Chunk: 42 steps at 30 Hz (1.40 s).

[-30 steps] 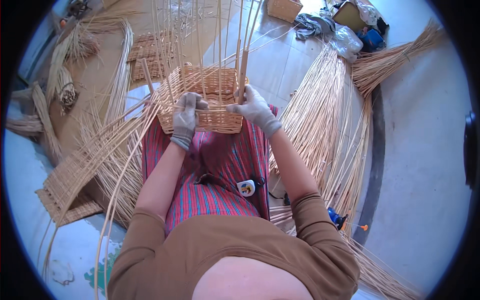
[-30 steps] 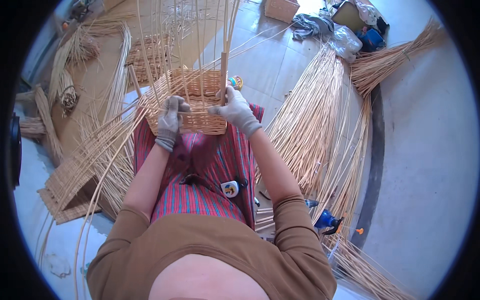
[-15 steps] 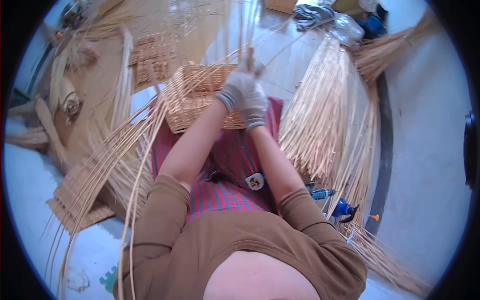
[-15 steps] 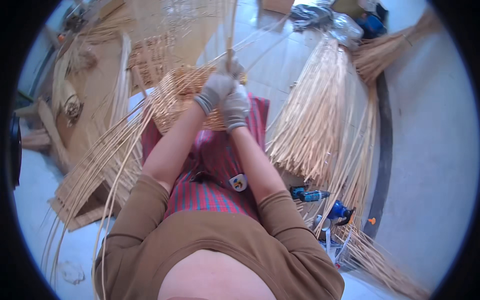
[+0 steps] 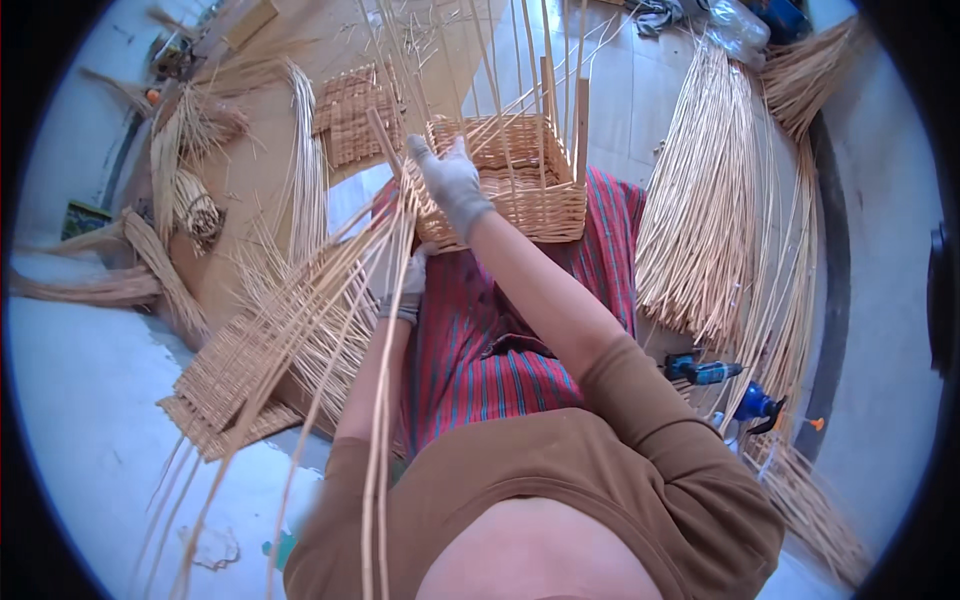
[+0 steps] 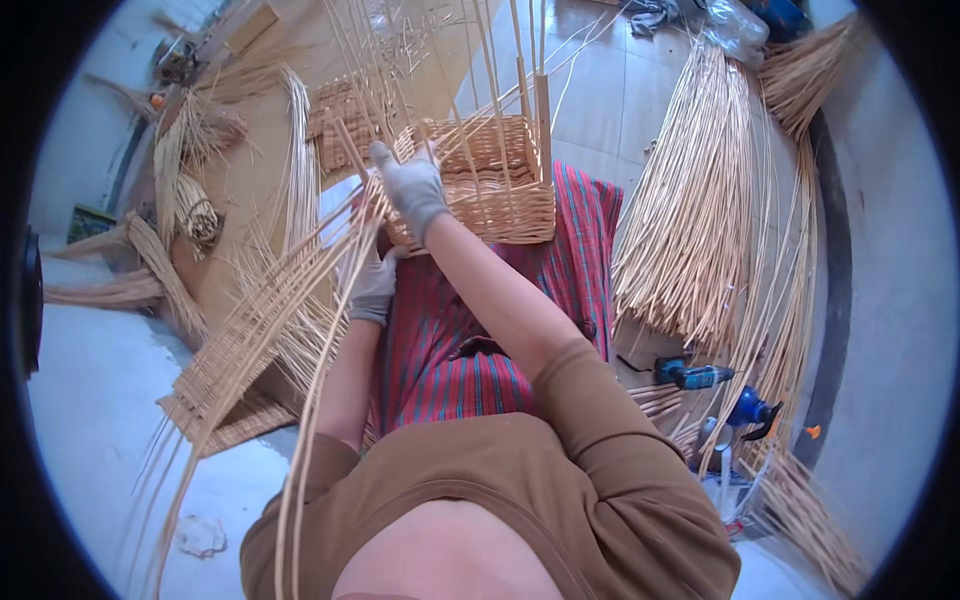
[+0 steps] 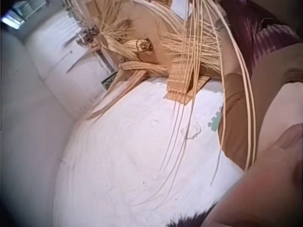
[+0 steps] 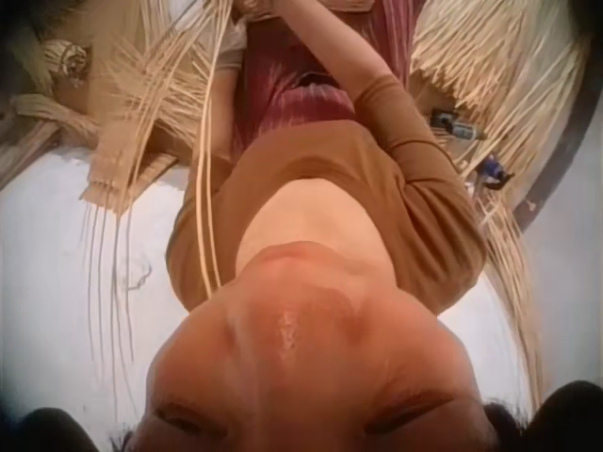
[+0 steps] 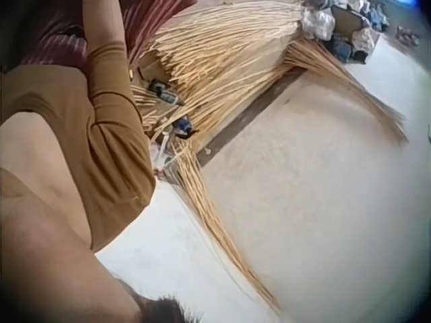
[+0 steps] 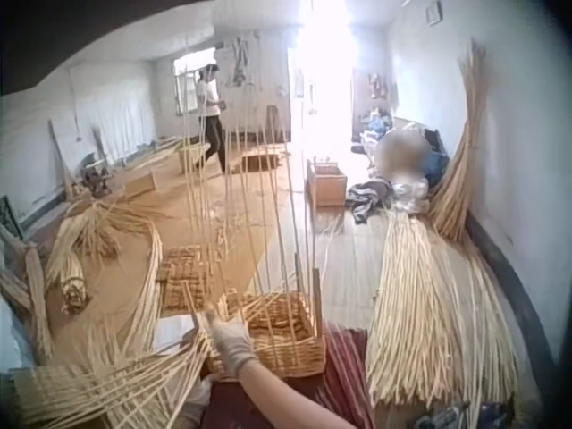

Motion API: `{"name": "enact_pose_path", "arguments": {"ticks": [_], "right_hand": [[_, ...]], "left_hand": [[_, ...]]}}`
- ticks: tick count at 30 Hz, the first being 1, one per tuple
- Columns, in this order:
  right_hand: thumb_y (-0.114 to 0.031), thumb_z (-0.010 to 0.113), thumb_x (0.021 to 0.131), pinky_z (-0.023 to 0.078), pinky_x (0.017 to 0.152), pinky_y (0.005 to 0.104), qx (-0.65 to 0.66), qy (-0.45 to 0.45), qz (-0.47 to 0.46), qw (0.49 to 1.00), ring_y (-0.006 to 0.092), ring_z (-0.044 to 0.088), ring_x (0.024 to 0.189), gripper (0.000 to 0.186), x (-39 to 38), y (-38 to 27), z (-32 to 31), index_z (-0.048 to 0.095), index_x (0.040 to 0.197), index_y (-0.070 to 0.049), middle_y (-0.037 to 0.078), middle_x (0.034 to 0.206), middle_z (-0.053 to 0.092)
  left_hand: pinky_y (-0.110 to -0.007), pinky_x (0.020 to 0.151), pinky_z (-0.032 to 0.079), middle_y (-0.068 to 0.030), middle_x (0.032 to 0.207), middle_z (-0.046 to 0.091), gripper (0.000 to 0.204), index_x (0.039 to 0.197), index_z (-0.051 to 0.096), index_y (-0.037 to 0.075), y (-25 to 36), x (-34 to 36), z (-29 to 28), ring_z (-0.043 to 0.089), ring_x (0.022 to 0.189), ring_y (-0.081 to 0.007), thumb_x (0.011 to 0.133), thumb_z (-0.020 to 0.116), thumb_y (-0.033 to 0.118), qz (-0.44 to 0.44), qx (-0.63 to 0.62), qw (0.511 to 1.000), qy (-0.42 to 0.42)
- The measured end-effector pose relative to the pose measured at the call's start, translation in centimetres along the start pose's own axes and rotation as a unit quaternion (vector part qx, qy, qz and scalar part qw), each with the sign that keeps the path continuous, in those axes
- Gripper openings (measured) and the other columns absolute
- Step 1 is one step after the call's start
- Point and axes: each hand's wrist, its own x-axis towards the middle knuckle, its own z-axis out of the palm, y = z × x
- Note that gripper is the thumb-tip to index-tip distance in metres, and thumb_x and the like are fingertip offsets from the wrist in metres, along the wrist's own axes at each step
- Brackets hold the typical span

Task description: Weaving a wicker basket using dried reeds and manual assembly techniques.

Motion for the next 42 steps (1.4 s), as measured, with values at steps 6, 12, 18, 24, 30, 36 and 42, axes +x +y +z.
{"name": "enact_pose_path", "arguments": {"ticks": [6, 12, 18, 24, 30, 36, 42], "right_hand": [[-0.063, 0.083, 0.068, 0.029, 0.121, 0.0432, 0.033, 0.170, 0.090, 0.981, 0.0440, 0.029, 0.147, 0.133, 1.0, 1.0, 3.3, 0.014, 0.155, 0.011, 0.034, 0.157, 0.027], [-0.035, 0.073, 0.093, 0.048, 0.074, 0.0362, 0.159, 0.080, -0.185, 0.966, 0.0209, 0.057, 0.078, 0.032, 1.9, 3.2, 3.4, 0.067, 0.101, -0.005, 0.011, 0.088, 0.064], [-0.039, 0.061, 0.102, 0.050, 0.075, 0.0294, 0.231, -0.044, -0.199, 0.951, 0.0129, 0.059, 0.079, 0.038, -0.3, -1.8, 0.9, 0.067, 0.100, -0.001, 0.002, 0.083, 0.066], [-0.028, 0.051, 0.108, 0.056, 0.078, 0.0325, 0.374, 0.006, -0.321, 0.870, 0.0118, 0.060, 0.076, 0.024, -4.7, 0.4, -5.2, 0.059, 0.108, -0.005, 0.004, 0.092, 0.066], [-0.032, 0.047, 0.108, 0.059, 0.078, 0.0393, 0.416, 0.035, -0.072, 0.906, 0.0234, 0.072, 0.092, 0.027, -3.0, 10.3, -12.8, 0.060, 0.108, -0.008, 0.007, 0.090, 0.071], [-0.023, 0.054, 0.106, 0.054, 0.058, 0.0236, 0.264, 0.038, -0.087, 0.960, 0.0122, 0.066, 0.064, 0.014, -4.4, 9.7, -13.4, 0.059, 0.110, -0.011, 0.010, 0.091, 0.074], [-0.006, 0.059, 0.094, 0.054, 0.091, 0.0406, -0.182, 0.072, -0.396, 0.897, 0.0295, 0.067, 0.110, 0.041, -1.2, -0.8, -8.0, 0.055, 0.134, -0.012, 0.021, 0.128, 0.062]], "left_hand": [[-0.045, 0.084, 0.052, -0.0144, 0.109, 0.068, 0.099, 0.141, 0.052, 0.008, 0.4, 1.1, -2.1, 0.066, 0.097, -0.0343, 0.060, 0.090, 0.050, -0.060, -0.007, 0.991, -0.116], [-0.048, 0.102, 0.047, -0.0214, 0.134, 0.059, 0.105, 0.144, 0.046, 0.004, 2.2, 1.6, -2.6, 0.058, 0.123, -0.0398, 0.060, 0.092, 0.046, -0.112, 0.010, 0.974, -0.196], [-0.044, 0.119, 0.032, -0.0243, 0.150, 0.045, 0.108, 0.147, 0.041, -0.002, -3.2, 1.2, 1.5, 0.041, 0.142, -0.0384, 0.063, 0.091, 0.044, -0.006, 0.017, 0.989, -0.146], [-0.046, 0.100, 0.049, -0.0217, 0.129, 0.061, 0.104, 0.139, 0.049, 0.003, -2.6, 1.8, 0.6, 0.060, 0.117, -0.0394, 0.059, 0.092, 0.053, 0.055, 0.039, 0.990, -0.123], [-0.047, 0.102, 0.047, -0.0218, 0.131, 0.061, 0.096, 0.145, 0.046, 0.005, -0.3, 1.4, -0.5, 0.058, 0.120, -0.0403, 0.070, 0.087, 0.048, -0.016, -0.026, 0.989, -0.144], [-0.048, 0.067, 0.057, -0.0236, 0.121, 0.061, 0.050, 0.144, 0.043, 0.013, 6.7, 4.4, 1.5, 0.071, 0.088, -0.0414, 0.098, 0.061, 0.011, 0.022, -0.278, 0.960, 0.039], [-0.031, 0.033, 0.050, -0.0036, 0.076, 0.050, 0.021, 0.096, 0.040, 0.010, 5.9, 5.5, 5.6, 0.059, 0.043, -0.0194, 0.101, 0.061, 0.015, -0.214, -0.473, 0.849, -0.099]]}}
